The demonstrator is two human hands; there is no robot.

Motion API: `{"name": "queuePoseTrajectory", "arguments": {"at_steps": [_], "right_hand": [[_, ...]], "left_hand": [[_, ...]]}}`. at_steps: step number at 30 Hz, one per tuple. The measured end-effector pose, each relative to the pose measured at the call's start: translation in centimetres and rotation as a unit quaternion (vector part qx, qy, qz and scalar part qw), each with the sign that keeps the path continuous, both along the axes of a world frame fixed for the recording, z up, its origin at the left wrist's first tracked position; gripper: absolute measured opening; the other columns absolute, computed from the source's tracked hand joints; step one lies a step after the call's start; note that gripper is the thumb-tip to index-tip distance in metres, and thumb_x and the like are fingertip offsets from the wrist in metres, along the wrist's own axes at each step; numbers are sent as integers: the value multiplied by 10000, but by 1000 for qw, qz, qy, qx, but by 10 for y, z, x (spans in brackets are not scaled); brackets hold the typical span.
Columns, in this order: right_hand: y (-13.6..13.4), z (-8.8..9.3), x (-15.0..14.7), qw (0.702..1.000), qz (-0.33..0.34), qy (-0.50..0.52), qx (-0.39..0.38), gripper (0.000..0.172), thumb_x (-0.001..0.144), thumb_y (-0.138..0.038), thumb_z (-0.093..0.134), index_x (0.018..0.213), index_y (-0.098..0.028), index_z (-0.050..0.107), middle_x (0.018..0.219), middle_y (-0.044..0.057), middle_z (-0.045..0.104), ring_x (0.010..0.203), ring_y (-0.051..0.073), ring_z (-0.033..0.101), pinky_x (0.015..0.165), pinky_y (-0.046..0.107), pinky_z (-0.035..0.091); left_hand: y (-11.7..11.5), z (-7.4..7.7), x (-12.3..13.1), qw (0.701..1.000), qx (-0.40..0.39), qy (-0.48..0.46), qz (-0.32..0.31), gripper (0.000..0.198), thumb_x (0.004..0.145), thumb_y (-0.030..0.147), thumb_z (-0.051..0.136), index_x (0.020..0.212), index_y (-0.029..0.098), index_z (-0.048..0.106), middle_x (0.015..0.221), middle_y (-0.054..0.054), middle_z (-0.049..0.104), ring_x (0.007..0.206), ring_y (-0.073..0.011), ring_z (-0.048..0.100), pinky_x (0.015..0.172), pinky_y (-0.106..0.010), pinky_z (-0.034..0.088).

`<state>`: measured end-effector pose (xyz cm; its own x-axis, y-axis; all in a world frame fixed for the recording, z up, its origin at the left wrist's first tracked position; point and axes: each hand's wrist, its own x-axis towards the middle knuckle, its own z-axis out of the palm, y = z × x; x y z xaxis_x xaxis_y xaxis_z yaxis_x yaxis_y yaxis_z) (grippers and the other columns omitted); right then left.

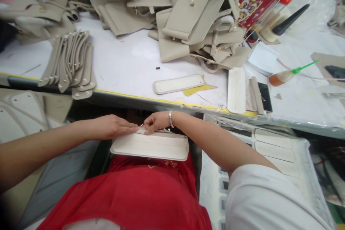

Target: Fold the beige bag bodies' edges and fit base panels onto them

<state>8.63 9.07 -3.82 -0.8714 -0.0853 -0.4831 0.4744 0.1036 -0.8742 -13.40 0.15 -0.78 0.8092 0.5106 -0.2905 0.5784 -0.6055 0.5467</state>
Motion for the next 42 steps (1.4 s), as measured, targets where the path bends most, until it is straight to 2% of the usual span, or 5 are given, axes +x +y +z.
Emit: {"name": "queuePoseTrajectory", "arguments": {"at_steps": [16, 26, 34, 39, 42], "right_hand": [[-15, 16, -72, 980, 14, -5, 197, 275, 691, -363, 620, 599, -160, 458, 557, -69, 410, 556, 68, 344, 532, 212, 262], [-17, 27, 5, 986, -67, -45, 147, 274, 708, -378, 610, 641, -161, 459, 537, -79, 370, 535, 70, 315, 519, 209, 257], [-37, 18, 19, 977, -118, 66, 165, 341, 775, -305, 569, 1082, -161, 608, 904, 25, 606, 779, 133, 521, 690, 236, 395], [-36, 18, 21, 961, -69, 79, 255, 358, 820, -317, 522, 1135, -173, 613, 1043, 77, 624, 907, 185, 558, 807, 284, 409], [-35, 33, 43, 940, -85, 55, 326, 349, 831, -332, 508, 1129, -186, 614, 986, 79, 637, 861, 187, 568, 778, 297, 425]], "left_hand": [[-28, -3, -18, 989, 93, 20, 111, 337, 829, 171, 434, 1118, 231, 597, 1111, -40, 648, 961, -174, 612, 804, -239, 465], [-20, 10, -3, 981, -15, -63, 181, 324, 872, 331, 421, 1025, 183, 665, 1054, -47, 670, 949, -156, 612, 857, -224, 438], [-23, -7, 9, 952, -105, -103, 270, 316, 820, 323, 492, 989, 144, 688, 959, -63, 699, 848, -168, 633, 741, -224, 459], [-23, 1, 6, 956, -113, -67, 263, 345, 832, 331, 460, 1028, 144, 674, 972, -54, 699, 856, -167, 634, 749, -220, 460], [-26, 9, 12, 970, -36, -21, 240, 349, 847, 351, 429, 1023, 181, 678, 1043, -51, 677, 935, -192, 615, 815, -260, 454]]}}
